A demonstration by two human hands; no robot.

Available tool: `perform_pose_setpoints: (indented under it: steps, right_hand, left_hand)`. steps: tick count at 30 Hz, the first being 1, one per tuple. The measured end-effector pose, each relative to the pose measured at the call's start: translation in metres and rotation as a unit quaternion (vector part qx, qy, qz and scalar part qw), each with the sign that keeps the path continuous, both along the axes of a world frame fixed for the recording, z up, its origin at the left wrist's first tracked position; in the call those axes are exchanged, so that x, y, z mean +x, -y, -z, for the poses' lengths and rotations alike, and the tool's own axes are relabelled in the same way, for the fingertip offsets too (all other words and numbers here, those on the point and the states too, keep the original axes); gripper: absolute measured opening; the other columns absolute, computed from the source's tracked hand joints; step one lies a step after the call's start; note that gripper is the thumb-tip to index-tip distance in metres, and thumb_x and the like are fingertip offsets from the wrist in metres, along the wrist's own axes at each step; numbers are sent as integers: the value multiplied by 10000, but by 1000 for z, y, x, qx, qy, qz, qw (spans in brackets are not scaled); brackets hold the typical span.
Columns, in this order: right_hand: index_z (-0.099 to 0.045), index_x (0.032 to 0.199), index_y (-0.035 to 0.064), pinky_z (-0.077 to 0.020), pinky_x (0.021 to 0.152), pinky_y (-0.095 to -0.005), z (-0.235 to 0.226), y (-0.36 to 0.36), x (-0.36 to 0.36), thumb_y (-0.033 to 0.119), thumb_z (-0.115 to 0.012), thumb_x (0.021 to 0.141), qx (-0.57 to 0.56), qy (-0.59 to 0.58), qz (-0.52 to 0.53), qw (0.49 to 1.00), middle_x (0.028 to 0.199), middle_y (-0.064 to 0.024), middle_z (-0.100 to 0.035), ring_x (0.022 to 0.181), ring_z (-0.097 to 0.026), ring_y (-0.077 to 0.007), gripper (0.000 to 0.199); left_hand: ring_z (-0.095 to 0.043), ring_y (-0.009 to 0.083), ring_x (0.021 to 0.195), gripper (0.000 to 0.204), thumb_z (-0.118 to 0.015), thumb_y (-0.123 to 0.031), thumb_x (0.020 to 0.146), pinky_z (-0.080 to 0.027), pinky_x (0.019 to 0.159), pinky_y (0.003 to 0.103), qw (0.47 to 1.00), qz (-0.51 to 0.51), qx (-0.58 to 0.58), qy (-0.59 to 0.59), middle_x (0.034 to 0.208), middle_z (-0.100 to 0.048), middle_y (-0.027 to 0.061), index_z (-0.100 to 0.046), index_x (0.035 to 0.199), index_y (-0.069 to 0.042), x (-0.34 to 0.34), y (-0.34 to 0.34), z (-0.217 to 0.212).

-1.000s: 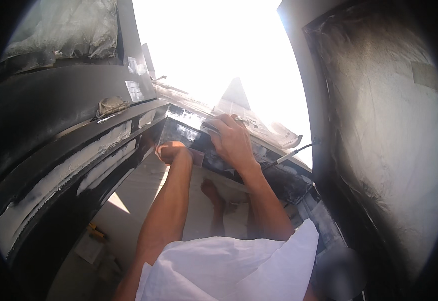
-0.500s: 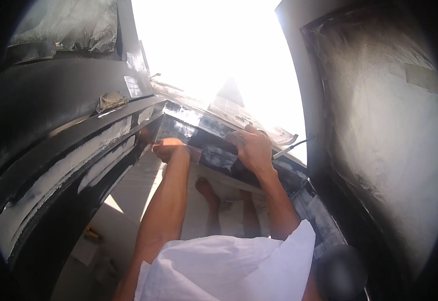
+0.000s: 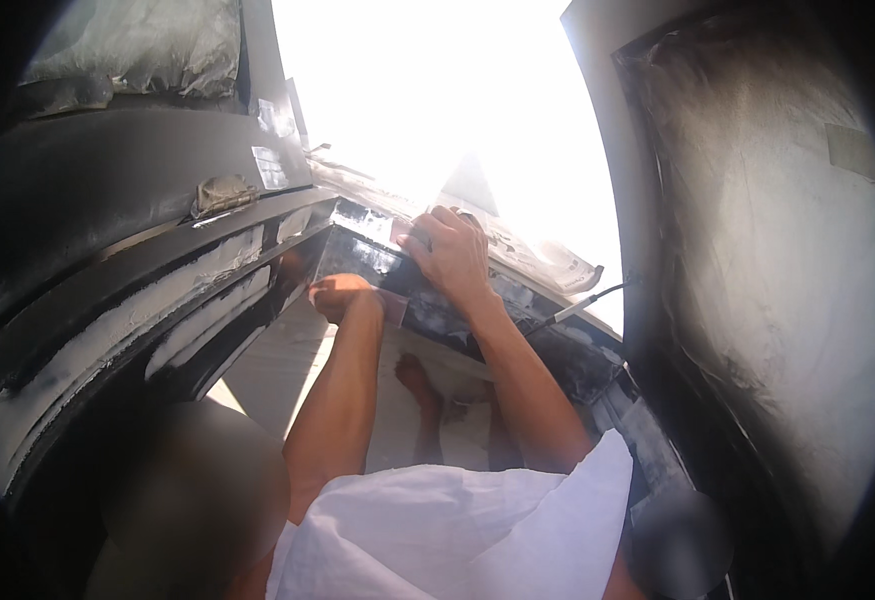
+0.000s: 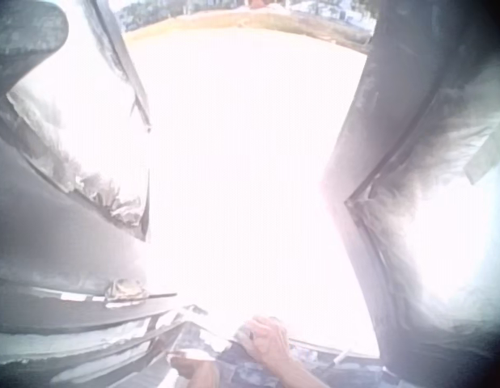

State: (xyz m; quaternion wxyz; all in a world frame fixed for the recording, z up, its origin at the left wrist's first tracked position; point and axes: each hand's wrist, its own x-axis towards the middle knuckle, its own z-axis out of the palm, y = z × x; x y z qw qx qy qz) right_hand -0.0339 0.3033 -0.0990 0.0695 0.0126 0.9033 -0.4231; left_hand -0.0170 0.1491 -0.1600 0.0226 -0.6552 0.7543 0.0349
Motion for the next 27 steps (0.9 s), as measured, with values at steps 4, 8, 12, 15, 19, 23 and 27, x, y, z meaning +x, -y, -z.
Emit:
perform_pose_setpoints:
  steps: [4, 8, 12, 15, 19, 23, 27]
  right_hand:
    - [-679, 903, 33, -474, 750, -455, 7, -4, 4, 235, -794, 810, 6, -14, -14, 1000, 833, -116, -622, 830, -615, -332, 251]
    - [-687, 905, 39, -473, 757, -444, 3, -17, 16, 263, -799, 805, 16, 24, 11, 1000, 833, -113, -623, 830, -616, -332, 269]
    - [-694, 899, 39, -459, 795, -442, 6, 5, -15, 309, -807, 794, 31, -14, -18, 999, 819, -112, -628, 823, -610, -326, 311]
    - [-706, 919, 46, -453, 819, -448, 3, -10, 3, 325, -809, 788, 50, 34, -21, 998, 830, -111, -640, 834, -609, -324, 325]
    - [-718, 929, 66, -455, 825, -437, 2, -18, 10, 346, -809, 780, 46, 32, 27, 998, 818, -105, -642, 844, -606, -314, 330]
    - [-711, 946, 68, -407, 910, -449, 11, 12, -14, 378, -823, 754, 33, 39, 49, 998, 951, -94, -645, 953, -588, -324, 381]
    - [-694, 942, 85, -345, 941, -478, 19, -10, 13, 357, -842, 714, 20, 106, 103, 989, 1012, -105, -600, 1053, -529, -329, 384]
  left_hand:
    - [-750, 358, 779, 292, -421, -172, 977, -624, 655, 440, 999, -17, -3, -29, 922, -721, 177, -616, 1026, 40, 2, 3, 7]
    - [-742, 367, 819, 289, -440, -190, 966, -612, 699, 446, 998, -48, 26, -27, 936, -727, 175, -641, 1026, 8, -9, -6, -18]
    - [-723, 376, 887, 307, -446, -232, 968, -588, 786, 467, 997, -70, 27, -35, 1010, -736, 160, -684, 1017, -44, -11, -11, -18]
    - [-723, 371, 883, 309, -437, -231, 972, -585, 785, 469, 996, -56, 16, -62, 1007, -735, 164, -681, 996, -42, -2, -6, -11]
    - [-748, 360, 845, 284, -422, -175, 977, -625, 719, 452, 992, -83, 66, -71, 1004, -735, 179, -644, 1036, -7, -5, 0, -5]
    - [-742, 371, 892, 310, -395, -172, 987, -624, 756, 453, 996, -50, 71, -21, 1028, -732, 190, -648, 1043, -2, -12, -7, -22]
    - [-738, 382, 907, 321, -399, -191, 995, -624, 755, 453, 993, -53, 96, -37, 1029, -729, 201, -647, 1045, 6, -8, -4, -21]
